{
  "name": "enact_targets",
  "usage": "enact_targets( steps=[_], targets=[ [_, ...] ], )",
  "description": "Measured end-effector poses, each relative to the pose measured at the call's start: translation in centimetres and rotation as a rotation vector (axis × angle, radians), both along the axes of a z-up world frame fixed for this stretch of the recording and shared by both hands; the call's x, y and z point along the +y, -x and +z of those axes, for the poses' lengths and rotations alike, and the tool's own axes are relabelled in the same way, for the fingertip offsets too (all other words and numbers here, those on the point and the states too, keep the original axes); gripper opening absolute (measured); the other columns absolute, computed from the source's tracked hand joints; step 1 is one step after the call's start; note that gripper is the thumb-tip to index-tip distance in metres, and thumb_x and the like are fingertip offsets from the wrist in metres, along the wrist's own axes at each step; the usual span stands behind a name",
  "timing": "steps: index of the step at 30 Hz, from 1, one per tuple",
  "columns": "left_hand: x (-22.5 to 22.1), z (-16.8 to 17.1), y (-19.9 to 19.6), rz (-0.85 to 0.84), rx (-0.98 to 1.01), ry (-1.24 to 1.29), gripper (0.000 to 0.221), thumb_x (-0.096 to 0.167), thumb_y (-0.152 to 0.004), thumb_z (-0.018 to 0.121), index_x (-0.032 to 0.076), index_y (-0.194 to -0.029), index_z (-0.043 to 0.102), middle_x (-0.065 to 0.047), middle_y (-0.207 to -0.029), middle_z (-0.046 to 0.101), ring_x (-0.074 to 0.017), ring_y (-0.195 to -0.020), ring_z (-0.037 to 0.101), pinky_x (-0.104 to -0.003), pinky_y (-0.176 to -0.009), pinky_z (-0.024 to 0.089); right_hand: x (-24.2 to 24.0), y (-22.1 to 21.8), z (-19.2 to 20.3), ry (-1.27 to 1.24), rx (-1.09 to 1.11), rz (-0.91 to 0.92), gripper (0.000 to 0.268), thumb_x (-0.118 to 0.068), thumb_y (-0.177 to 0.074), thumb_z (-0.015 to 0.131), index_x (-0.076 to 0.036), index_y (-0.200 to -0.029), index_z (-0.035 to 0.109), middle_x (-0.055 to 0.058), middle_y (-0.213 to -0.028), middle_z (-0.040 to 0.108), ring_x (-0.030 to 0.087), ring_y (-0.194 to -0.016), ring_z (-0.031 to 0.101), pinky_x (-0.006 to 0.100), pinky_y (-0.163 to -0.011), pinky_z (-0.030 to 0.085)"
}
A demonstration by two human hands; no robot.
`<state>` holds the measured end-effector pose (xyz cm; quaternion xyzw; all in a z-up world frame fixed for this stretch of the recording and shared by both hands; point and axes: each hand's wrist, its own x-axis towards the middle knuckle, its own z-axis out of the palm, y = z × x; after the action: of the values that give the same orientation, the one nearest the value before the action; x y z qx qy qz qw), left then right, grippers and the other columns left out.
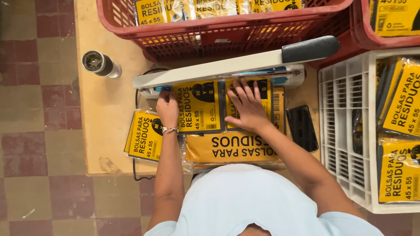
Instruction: Manually sealing yellow plastic bags using an impulse heat sealer and organizing them into storage baskets.
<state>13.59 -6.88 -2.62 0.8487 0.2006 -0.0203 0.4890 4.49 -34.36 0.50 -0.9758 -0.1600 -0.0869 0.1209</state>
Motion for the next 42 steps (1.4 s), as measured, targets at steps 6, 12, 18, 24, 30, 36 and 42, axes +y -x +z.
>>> enact_targets(
  steps=[6, 12, 18, 24, 30, 36, 42],
  targets=[
    [0.3, 0.0, 0.4, -0.032, 0.027, -0.024, 0.022, 0.029, -0.095, 0.058, 0.012, -0.100, 0.070, -0.014, -0.085, 0.072, -0.0346, -0.089, 0.068, -0.047, -0.079, 0.051, 0.6, -0.6, -0.1, 0.028, -0.010, 0.021, 0.093, -0.083, -0.085, 0.039, -0.016, -0.149, 0.041, 0.015, -0.155, 0.035, 0.038, -0.150, 0.021, 0.064, -0.120, 0.014],
    [0.6, -0.1, -0.1, -0.052, -0.021, 0.013, 0.019, 0.027, -0.097, 0.056, 0.013, -0.096, 0.069, -0.010, -0.081, 0.071, -0.0296, -0.083, 0.068, -0.044, -0.075, 0.051, 0.4, -0.9, 0.4, 0.022, -0.016, 0.032, 0.091, -0.082, -0.087, 0.034, -0.017, -0.150, 0.040, 0.014, -0.156, 0.033, 0.036, -0.151, 0.019, 0.064, -0.120, 0.011],
    [0.5, 0.5, 0.3, -0.067, -0.019, -0.006, 0.018, 0.029, -0.096, 0.057, 0.014, -0.098, 0.068, -0.011, -0.085, 0.073, -0.0344, -0.089, 0.069, -0.047, -0.078, 0.051, 0.1, -1.2, 0.7, 0.030, -0.023, 0.028, 0.090, -0.081, -0.088, 0.036, -0.016, -0.150, 0.039, 0.014, -0.158, 0.032, 0.035, -0.151, 0.019, 0.062, -0.121, 0.008],
    [0.5, -0.3, 0.4, -0.057, 0.003, -0.026, 0.020, 0.031, -0.096, 0.058, 0.016, -0.100, 0.070, -0.012, -0.089, 0.074, -0.0367, -0.094, 0.070, -0.049, -0.082, 0.052, 0.3, -2.0, 3.4, -0.019, -0.415, 0.160, 0.067, -0.066, -0.097, 0.037, -0.018, -0.137, 0.061, 0.009, -0.135, 0.057, 0.032, -0.128, 0.056, 0.050, -0.108, 0.045],
    [0.2, 2.5, 0.2, -0.093, 0.092, 0.023, 0.024, 0.033, -0.096, 0.056, 0.012, -0.101, 0.065, -0.009, -0.096, 0.073, -0.0255, -0.084, 0.067, -0.041, -0.076, 0.051, -3.1, -8.5, 19.7, 0.178, -0.430, 0.084, 0.019, -0.022, -0.107, 0.062, -0.010, -0.095, 0.072, 0.004, -0.088, 0.071, 0.016, -0.079, 0.065, 0.026, -0.072, 0.052],
    [0.1, 1.8, -0.2, -0.024, 0.076, -0.021, 0.026, 0.033, -0.095, 0.058, 0.015, -0.109, 0.070, -0.008, -0.092, 0.076, -0.0306, -0.094, 0.071, -0.047, -0.087, 0.054, -7.5, -12.9, 14.8, 0.371, 0.620, -0.202, 0.074, -0.068, -0.099, 0.031, -0.007, -0.111, 0.073, 0.023, -0.103, 0.075, 0.043, -0.105, 0.070, 0.057, -0.089, 0.051],
    [0.0, 0.5, -0.1, -0.004, 0.108, -0.060, 0.026, 0.037, -0.091, 0.061, 0.017, -0.107, 0.069, -0.006, -0.091, 0.076, -0.0309, -0.096, 0.071, -0.046, -0.084, 0.055, -8.6, -13.5, 9.8, 0.216, 0.803, -0.234, 0.066, -0.063, -0.099, 0.032, -0.014, -0.129, 0.065, 0.019, -0.125, 0.069, 0.039, -0.123, 0.060, 0.053, -0.104, 0.046]
  ],
)
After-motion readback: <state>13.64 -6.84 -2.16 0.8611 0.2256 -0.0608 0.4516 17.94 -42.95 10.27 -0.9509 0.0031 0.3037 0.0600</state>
